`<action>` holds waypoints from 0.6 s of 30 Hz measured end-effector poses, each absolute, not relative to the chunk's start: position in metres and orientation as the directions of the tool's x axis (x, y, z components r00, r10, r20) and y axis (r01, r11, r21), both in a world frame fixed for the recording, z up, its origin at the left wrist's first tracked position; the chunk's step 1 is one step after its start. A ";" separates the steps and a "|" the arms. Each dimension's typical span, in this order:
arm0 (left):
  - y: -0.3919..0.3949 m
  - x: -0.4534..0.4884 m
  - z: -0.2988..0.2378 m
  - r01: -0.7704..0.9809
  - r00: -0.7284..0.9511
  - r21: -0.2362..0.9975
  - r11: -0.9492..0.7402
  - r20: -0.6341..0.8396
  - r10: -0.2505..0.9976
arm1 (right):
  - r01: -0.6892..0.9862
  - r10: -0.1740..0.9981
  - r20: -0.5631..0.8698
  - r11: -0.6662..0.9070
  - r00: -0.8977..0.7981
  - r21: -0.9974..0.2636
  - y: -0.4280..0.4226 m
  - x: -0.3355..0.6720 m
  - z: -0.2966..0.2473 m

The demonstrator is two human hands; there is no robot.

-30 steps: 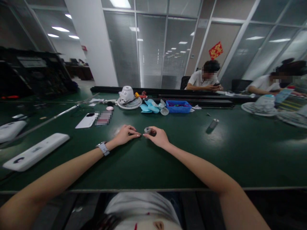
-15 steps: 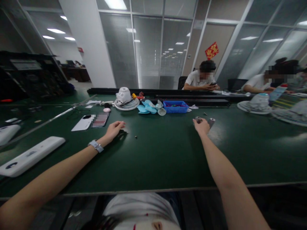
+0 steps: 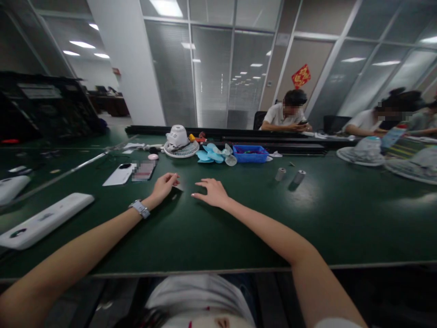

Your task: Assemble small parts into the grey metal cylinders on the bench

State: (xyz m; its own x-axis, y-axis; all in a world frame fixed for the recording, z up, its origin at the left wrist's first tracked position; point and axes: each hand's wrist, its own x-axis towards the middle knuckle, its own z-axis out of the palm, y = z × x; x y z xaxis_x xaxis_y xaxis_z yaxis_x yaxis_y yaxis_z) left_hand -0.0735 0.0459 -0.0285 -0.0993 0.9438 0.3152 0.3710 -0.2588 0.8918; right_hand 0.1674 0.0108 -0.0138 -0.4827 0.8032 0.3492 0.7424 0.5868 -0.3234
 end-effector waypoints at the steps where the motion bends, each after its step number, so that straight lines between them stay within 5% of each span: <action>1: 0.046 -0.074 -0.030 0.367 -0.094 0.891 -0.268 0.322 0.942 | 0.744 0.814 0.315 0.576 -0.487 -0.339 0.011 0.157 -0.017; 7: 0.047 -0.072 -0.031 0.387 -0.074 0.880 -0.277 0.329 0.941 | 0.739 0.825 0.356 0.557 -0.439 -0.379 0.011 0.158 -0.021; 11: 0.043 -0.070 -0.025 0.389 -0.074 0.883 -0.262 0.313 0.947 | 0.797 0.783 0.484 0.551 -0.391 -0.247 0.016 0.229 0.002; 14: 0.040 -0.068 -0.022 0.382 -0.080 0.888 -0.254 0.306 0.949 | 0.929 0.726 0.658 0.353 -0.199 -0.109 0.028 0.313 0.021; 18: 0.040 -0.069 -0.022 0.390 -0.089 0.887 -0.245 0.301 0.950 | 0.969 0.649 0.724 -0.101 0.235 -0.224 0.040 0.399 0.022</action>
